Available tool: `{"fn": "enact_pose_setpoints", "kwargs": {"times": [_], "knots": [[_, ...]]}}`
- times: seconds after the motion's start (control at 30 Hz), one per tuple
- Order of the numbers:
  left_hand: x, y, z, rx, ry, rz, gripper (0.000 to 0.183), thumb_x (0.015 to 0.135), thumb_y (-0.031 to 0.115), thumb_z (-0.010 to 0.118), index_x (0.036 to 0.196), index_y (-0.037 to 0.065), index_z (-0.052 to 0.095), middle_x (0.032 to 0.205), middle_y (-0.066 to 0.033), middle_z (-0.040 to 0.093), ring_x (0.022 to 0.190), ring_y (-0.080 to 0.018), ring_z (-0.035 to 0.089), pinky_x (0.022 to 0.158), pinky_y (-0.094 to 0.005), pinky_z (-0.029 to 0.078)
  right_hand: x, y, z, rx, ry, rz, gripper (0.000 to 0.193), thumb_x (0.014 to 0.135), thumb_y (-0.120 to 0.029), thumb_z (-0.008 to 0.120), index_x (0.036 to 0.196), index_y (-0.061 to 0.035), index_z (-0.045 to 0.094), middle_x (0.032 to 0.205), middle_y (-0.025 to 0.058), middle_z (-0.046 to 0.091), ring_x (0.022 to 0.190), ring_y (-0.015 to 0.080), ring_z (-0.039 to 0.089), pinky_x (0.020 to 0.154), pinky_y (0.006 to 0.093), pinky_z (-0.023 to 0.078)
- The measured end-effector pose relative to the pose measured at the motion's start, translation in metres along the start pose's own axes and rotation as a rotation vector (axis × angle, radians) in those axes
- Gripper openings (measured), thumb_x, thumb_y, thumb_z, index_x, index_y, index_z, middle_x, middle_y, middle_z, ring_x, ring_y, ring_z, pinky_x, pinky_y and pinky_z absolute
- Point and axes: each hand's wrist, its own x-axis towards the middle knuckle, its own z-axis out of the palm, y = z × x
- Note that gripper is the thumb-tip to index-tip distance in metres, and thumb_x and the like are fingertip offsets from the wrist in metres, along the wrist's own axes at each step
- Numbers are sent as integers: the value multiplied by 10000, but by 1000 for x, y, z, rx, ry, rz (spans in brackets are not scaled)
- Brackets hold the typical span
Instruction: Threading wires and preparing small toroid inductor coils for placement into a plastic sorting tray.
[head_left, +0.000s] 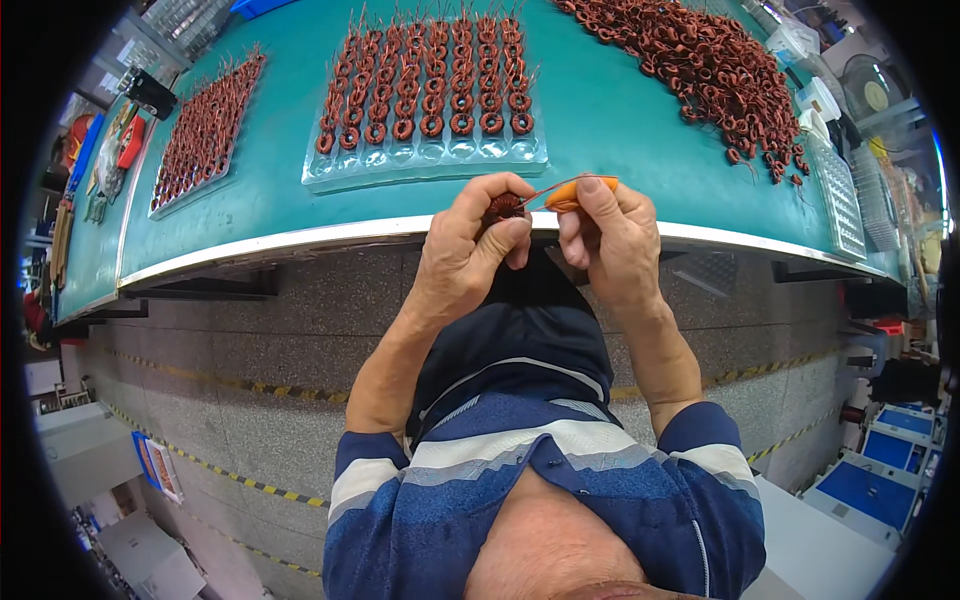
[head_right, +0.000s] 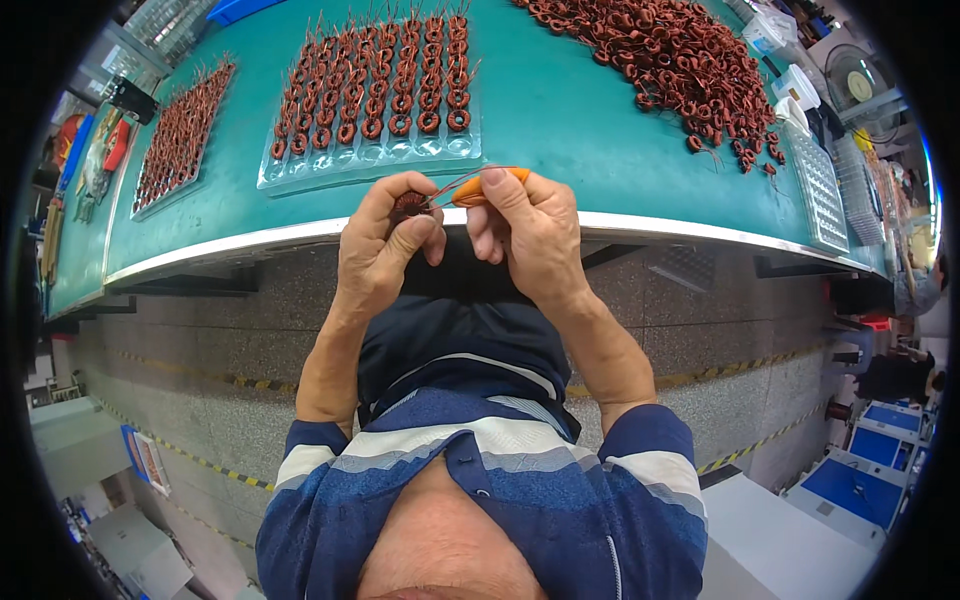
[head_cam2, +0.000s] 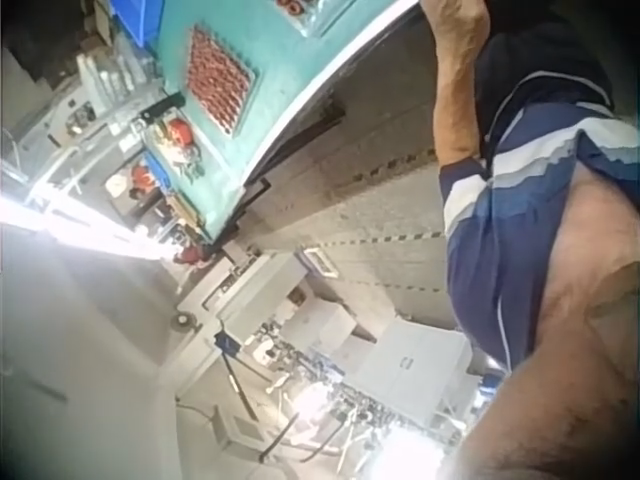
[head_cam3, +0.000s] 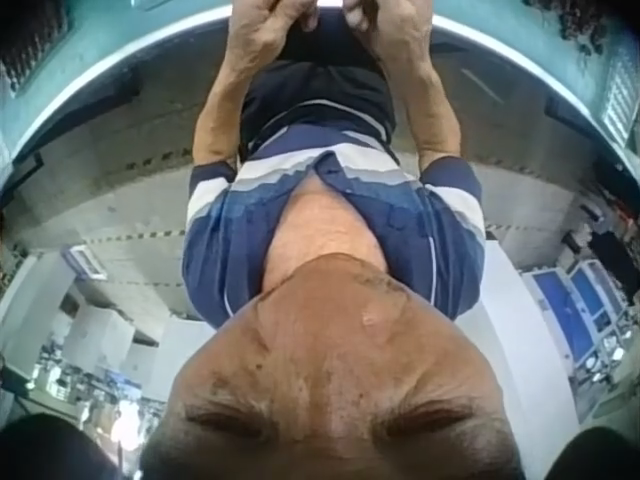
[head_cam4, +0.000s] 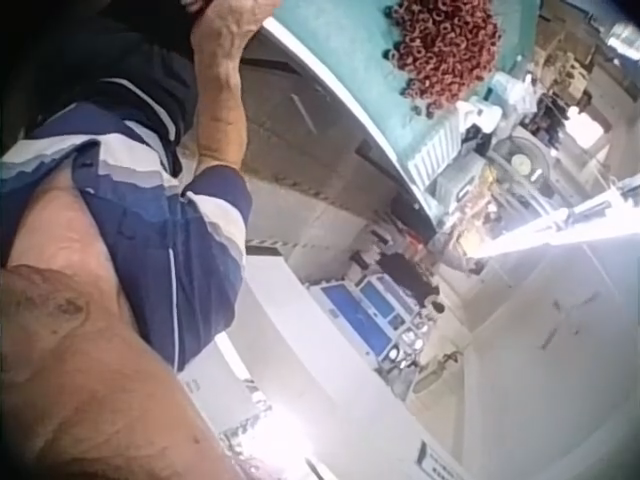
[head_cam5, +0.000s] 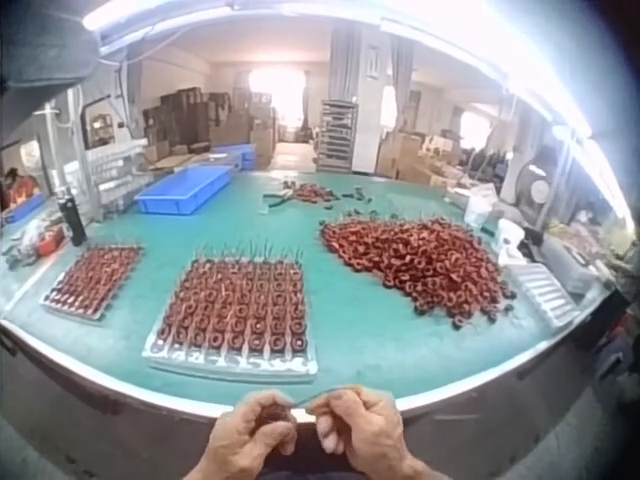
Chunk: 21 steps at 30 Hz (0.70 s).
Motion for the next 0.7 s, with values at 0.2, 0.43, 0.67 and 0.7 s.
{"fn": "enact_pose_setpoints", "kwargs": {"times": [0.2,0.43,0.67,0.7], "knots": [[4,-3,-12,-141,-69,-116,197,954,70,488,1132,-11,469,714,-47,533,574,-110,533,536,-237,443,6,7,4,-159,104,-119,231,947,-141,510,1084,36,566,653,26,547,501,62,488,445,191,353],[-6,-18,-18,10,-196,-159,248,989,203,495,1116,-8,526,744,-39,552,651,-101,534,592,-231,461,-1,26,-6,12,55,-4,200,904,-204,649,865,-26,567,584,37,558,426,81,492,375,186,349],[-14,-3,-16,295,-228,-53,277,981,209,508,1188,25,504,738,-44,551,614,-111,523,577,-250,451,-1,31,-11,139,-26,113,247,877,-259,684,840,-46,563,585,33,562,428,83,501,375,183,341],[-14,-5,-18,238,-205,-113,270,988,224,493,1172,27,510,699,-37,540,583,-109,512,553,-248,440,-1,29,-11,115,-59,123,256,872,-267,689,834,-48,563,580,31,557,427,82,493,377,185,334]]}}
